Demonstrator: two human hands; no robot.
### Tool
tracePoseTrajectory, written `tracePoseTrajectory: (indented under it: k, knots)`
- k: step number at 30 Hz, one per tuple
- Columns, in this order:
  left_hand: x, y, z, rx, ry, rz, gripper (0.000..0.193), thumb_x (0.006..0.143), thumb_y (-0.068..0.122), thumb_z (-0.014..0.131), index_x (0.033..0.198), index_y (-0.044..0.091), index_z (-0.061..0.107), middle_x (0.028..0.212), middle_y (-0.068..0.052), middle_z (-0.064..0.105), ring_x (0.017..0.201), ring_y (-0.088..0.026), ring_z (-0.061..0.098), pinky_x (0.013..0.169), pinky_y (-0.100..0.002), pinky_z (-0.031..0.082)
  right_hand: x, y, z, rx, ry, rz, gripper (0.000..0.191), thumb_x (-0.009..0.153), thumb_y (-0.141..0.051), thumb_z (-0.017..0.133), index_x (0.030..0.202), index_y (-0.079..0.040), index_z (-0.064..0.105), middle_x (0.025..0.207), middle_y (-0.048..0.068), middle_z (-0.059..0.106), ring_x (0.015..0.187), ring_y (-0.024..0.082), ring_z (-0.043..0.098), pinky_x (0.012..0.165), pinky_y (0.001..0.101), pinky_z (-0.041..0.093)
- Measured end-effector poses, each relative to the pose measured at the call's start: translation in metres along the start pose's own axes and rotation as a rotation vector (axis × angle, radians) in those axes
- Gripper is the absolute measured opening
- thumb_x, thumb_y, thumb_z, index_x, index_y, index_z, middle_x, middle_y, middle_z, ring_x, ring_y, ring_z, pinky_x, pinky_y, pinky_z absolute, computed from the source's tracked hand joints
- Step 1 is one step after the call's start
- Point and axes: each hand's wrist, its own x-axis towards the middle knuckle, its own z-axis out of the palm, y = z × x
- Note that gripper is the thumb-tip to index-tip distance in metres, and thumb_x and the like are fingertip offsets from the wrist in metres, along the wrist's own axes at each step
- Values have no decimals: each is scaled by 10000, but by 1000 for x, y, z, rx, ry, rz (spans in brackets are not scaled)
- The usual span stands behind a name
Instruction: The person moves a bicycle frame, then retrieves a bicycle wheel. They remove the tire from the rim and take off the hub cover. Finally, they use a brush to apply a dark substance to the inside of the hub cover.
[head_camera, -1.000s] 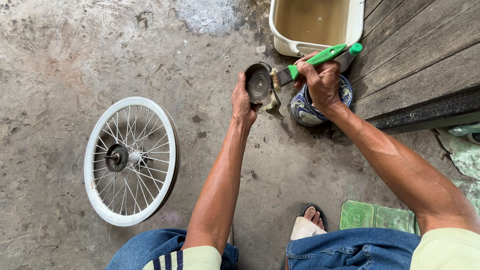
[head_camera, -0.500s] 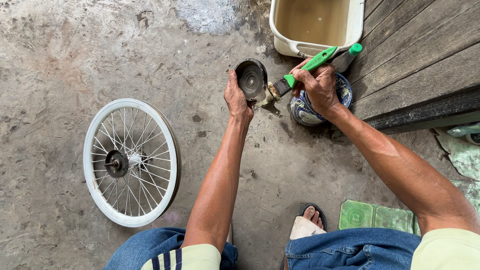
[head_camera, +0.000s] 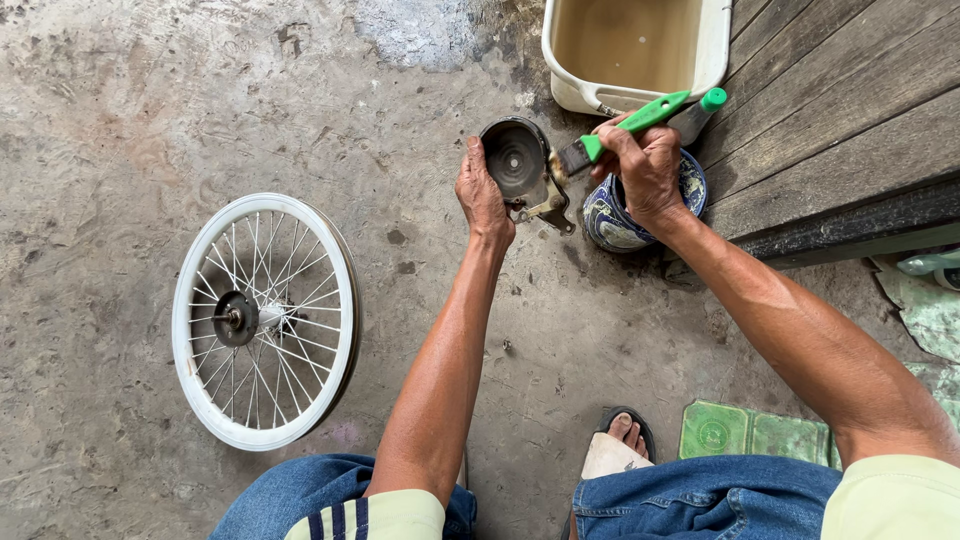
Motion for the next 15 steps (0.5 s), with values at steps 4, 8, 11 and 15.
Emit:
tracePoseTrajectory:
  k: [4, 8, 11, 15]
  knots:
    - [-7, 4, 5, 32, -66, -41, 426, 1001, 444, 565, 1146, 53, 651, 948, -45, 724, 808, -125, 727, 728, -308, 645, 4, 2, -3, 108, 54, 19, 159, 1007, -125, 639, 979, 27, 677, 832, 103, 713, 626, 125, 678, 568, 277, 614]
    - [-11, 6, 5, 280, -113, -167, 614, 961, 641, 441, 1229, 96, 534, 1055, -70, 703, 895, -166, 745, 711, -386, 641, 4, -3, -4, 74, 49, 8, 183, 1023, -131, 639, 991, 42, 692, 813, 106, 695, 623, 129, 664, 576, 272, 605]
    - [-10, -2, 7, 421, -82, -250, 680, 836, 786, 398, 1142, 179, 392, 1047, -124, 659, 796, -244, 750, 618, -458, 634, 1, -9, 0, 18, 17, -25, 185, 1026, -139, 632, 1015, 34, 694, 821, 89, 704, 651, 120, 671, 595, 270, 612]
    - [-8, -13, 7, 498, -142, -265, 698, 799, 878, 433, 1081, 243, 367, 948, -141, 569, 701, -175, 656, 500, -377, 589, -2, -16, 10, -95, -22, -49, 191, 1022, -149, 625, 1004, 29, 693, 788, 82, 712, 620, 121, 676, 574, 270, 607]
